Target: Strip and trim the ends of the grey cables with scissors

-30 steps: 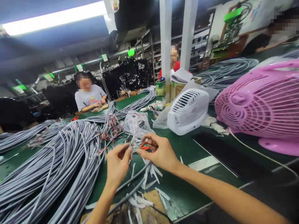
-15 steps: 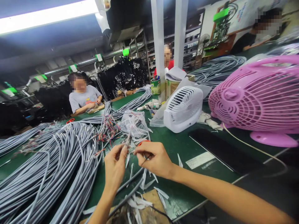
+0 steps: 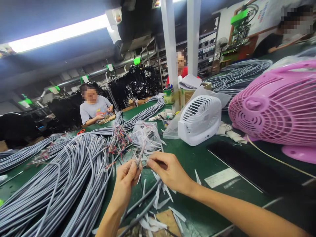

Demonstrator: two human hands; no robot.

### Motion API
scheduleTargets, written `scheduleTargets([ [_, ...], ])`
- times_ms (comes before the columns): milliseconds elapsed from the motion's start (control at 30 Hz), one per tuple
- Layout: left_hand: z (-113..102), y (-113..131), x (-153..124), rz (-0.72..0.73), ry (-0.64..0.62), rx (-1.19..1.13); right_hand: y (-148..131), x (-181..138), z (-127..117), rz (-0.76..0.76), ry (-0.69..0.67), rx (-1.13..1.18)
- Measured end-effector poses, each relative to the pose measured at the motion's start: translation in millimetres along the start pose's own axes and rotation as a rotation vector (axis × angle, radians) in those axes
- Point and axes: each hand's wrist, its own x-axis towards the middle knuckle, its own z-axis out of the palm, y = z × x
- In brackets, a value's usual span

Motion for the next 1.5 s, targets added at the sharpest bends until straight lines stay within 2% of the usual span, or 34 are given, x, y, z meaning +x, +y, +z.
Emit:
scheduleTargets([
  [167, 0.5, -5.3, 1.8, -0.003, -0.058, -0.002, -3.7, -1.8, 1.4, -0.044, -0.011, 0.008],
  [733, 1.1, -3.4, 0.0, -0.029, -0.05, -0.059, 0.7, 0.6, 0.9, 0.031, -0.044, 0.067],
  [1000, 3.3, -2.0, -1.0, -0.027, -0.067, -0.067, 3.8, 0.2, 3.9, 0.109, -0.09, 0.231],
  [1133, 7.8, -2.2, 0.4, -0.053, -0.078, -0.044, 3.7, -0.6, 5.8, 0.154, -0.128, 0.402],
  [1333, 14.0, -0.6, -0.3, -0.036, -0.024, -0.018, 4.7, -3.6, 6.6, 0.174, -0.05, 0.534],
  [1500, 16.0, -1.2, -2.4, -0.023, 0.005, -0.05, 5.3, -2.3, 10.8, 0.348, -0.012, 0.735],
])
